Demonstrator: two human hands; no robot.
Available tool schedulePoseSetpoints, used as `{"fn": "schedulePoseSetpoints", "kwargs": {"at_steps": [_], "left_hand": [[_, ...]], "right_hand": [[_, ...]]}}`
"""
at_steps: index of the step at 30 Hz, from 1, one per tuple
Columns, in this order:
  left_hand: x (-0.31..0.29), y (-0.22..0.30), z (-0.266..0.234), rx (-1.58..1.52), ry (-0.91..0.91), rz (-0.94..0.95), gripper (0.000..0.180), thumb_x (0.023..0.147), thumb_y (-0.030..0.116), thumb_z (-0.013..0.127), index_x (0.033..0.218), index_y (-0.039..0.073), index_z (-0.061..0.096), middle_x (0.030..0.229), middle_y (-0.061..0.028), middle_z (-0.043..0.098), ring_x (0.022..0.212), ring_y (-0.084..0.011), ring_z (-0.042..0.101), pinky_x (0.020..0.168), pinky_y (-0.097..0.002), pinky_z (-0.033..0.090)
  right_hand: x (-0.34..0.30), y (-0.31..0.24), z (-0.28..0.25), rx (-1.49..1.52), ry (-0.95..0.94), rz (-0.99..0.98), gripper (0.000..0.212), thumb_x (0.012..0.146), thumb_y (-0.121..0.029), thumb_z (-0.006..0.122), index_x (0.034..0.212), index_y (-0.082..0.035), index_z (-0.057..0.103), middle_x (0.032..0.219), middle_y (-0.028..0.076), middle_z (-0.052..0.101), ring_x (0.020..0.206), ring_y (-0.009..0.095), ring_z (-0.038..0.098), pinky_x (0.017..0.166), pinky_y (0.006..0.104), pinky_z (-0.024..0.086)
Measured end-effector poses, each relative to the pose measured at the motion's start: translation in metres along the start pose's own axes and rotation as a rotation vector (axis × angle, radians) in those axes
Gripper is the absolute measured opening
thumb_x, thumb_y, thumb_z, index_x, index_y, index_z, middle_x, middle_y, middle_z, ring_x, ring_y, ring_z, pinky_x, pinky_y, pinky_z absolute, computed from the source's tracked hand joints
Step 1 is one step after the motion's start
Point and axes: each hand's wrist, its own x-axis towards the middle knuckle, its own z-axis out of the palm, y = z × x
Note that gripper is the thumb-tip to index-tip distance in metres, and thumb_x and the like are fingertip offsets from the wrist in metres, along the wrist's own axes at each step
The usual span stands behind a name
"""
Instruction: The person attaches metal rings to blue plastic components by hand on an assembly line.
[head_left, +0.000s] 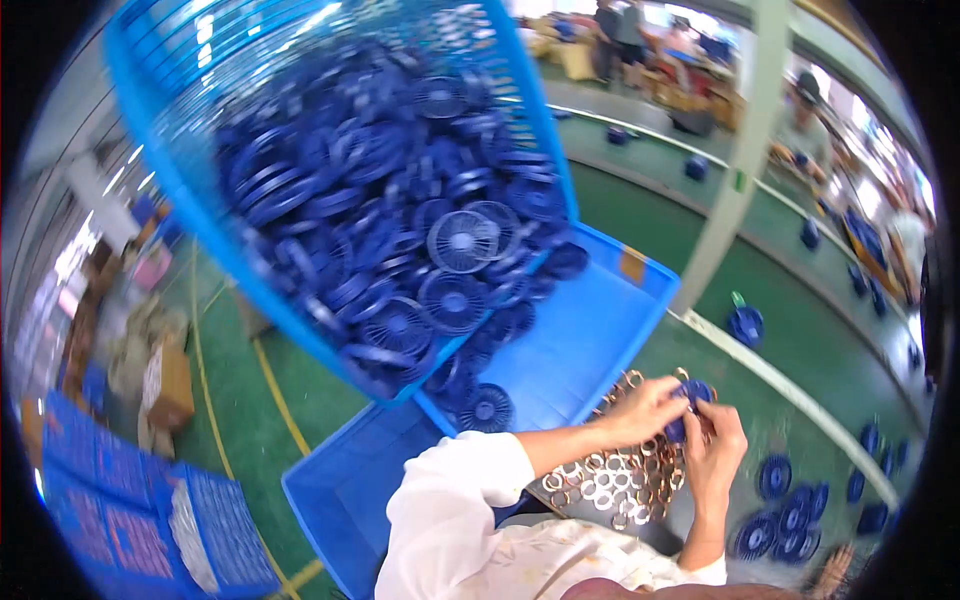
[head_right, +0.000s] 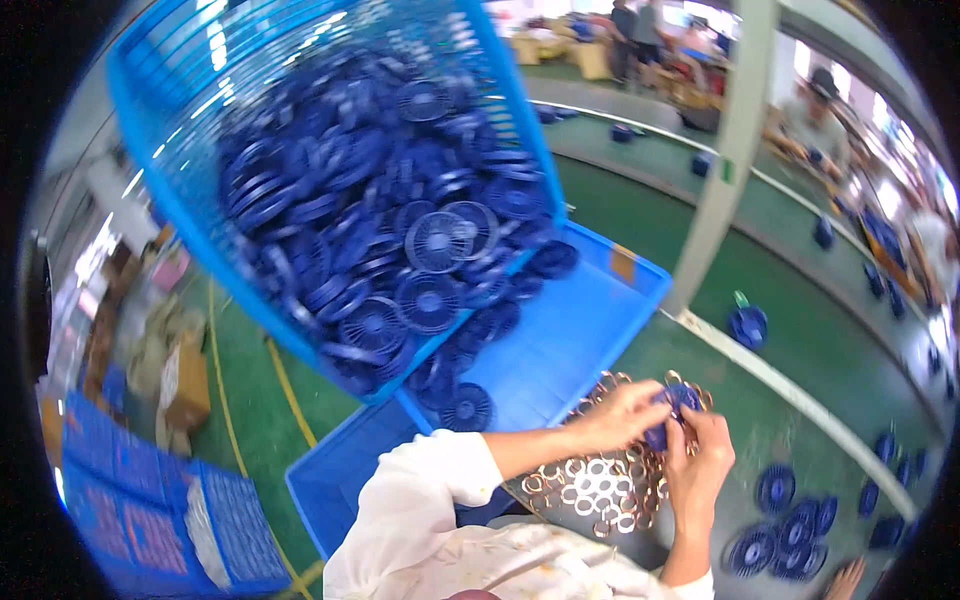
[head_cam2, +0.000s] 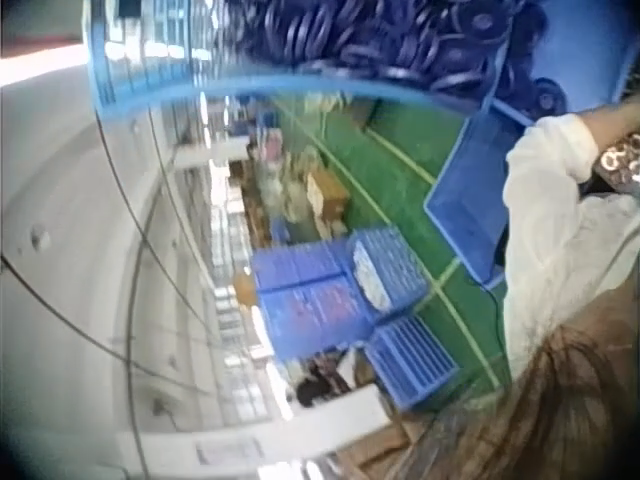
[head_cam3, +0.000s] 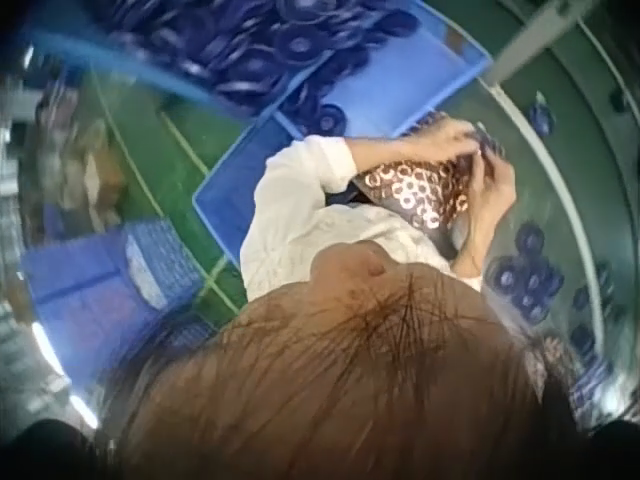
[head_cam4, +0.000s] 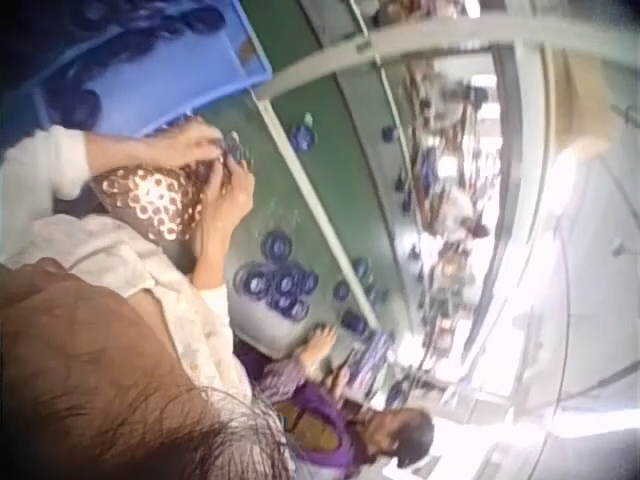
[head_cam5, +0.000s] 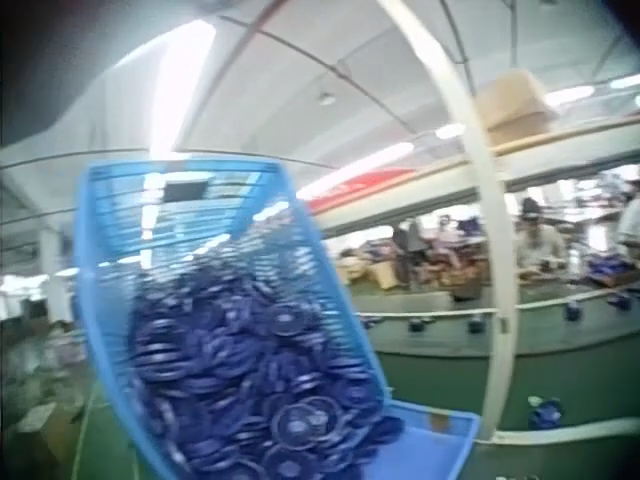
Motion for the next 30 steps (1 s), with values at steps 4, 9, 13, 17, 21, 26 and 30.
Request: {"fn": "schedulePoseSetpoints", "kwargs": {"at_steps": [4, 9, 13, 17, 21, 26, 30], "left_hand": [[-0.009, -0.004, -0.009, -0.262, 0.023, 0.023, 0.025, 0.103, 0.026, 0.055, 0.112, 0.004, 0.063, 0.085, 0.0014, 0.063, 0.073, -0.0043, 0.057, 0.058, -0.0230, 0.048], [-0.012, -0.002, -0.016, -0.220, 0.036, -0.055, 0.025, 0.097, 0.024, 0.057, 0.093, 0.000, 0.064, 0.075, -0.0013, 0.062, 0.062, -0.0074, 0.058, 0.051, -0.0238, 0.048], [-0.008, -0.013, -0.018, -0.246, -0.069, -0.051, 0.027, 0.093, 0.024, 0.065, 0.099, -0.002, 0.065, 0.082, -0.0045, 0.066, 0.069, -0.0095, 0.065, 0.054, -0.0237, 0.054], [-0.007, -0.011, -0.013, -0.206, -0.152, -0.022, 0.037, 0.088, 0.029, 0.076, 0.104, -0.002, 0.065, 0.087, -0.0053, 0.068, 0.072, -0.0089, 0.066, 0.055, -0.0231, 0.055], [-0.008, -0.018, -0.007, -0.303, -0.173, 0.013, 0.034, 0.092, 0.035, 0.073, 0.083, 0.004, 0.065, 0.071, 0.0011, 0.060, 0.060, -0.0057, 0.057, 0.048, -0.0203, 0.045], [-0.014, -0.010, -0.005, -0.314, -0.278, -0.024, 0.033, 0.095, 0.033, 0.070, 0.084, 0.003, 0.065, 0.070, 0.0000, 0.060, 0.057, -0.0078, 0.058, 0.048, -0.0228, 0.047], [-0.019, 0.009, 0.005, -0.392, -0.337, -0.025, 0.034, 0.088, 0.030, 0.079, 0.095, -0.001, 0.069, 0.081, -0.0028, 0.066, 0.068, -0.0103, 0.064, 0.057, -0.0244, 0.054]], "right_hand": [[-0.003, -0.003, 0.021, 0.013, 0.019, -0.065, 0.014, 0.087, -0.001, 0.070, 0.101, 0.003, 0.071, 0.092, 0.015, 0.065, 0.080, 0.025, 0.066, 0.070, 0.0342, 0.054], [-0.009, 0.016, 0.021, 0.074, -0.092, -0.147, 0.016, 0.084, 0.001, 0.071, 0.100, 0.002, 0.073, 0.097, 0.014, 0.067, 0.091, 0.027, 0.067, 0.078, 0.0343, 0.055], [-0.005, 0.018, 0.005, 0.087, -0.176, -0.270, 0.019, 0.077, 0.001, 0.076, 0.095, 0.000, 0.074, 0.095, 0.014, 0.068, 0.089, 0.027, 0.066, 0.079, 0.0359, 0.054], [-0.003, 0.015, -0.009, 0.028, -0.208, -0.290, 0.015, 0.072, -0.004, 0.081, 0.086, -0.001, 0.075, 0.091, 0.012, 0.067, 0.089, 0.027, 0.063, 0.076, 0.0360, 0.051], [-0.011, 0.002, -0.015, 0.006, -0.184, -0.320, 0.019, 0.068, -0.004, 0.082, 0.085, -0.003, 0.075, 0.087, 0.011, 0.066, 0.090, 0.028, 0.062, 0.079, 0.0385, 0.051], [-0.019, 0.001, -0.024, -0.014, -0.244, -0.479, 0.023, 0.067, -0.001, 0.082, 0.089, -0.004, 0.076, 0.089, 0.010, 0.067, 0.089, 0.027, 0.062, 0.079, 0.0373, 0.052], [-0.023, 0.018, -0.034, 0.190, -0.240, -0.166, 0.028, 0.066, -0.002, 0.085, 0.091, -0.002, 0.073, 0.099, 0.008, 0.065, 0.094, 0.020, 0.061, 0.084, 0.0328, 0.049]]}}
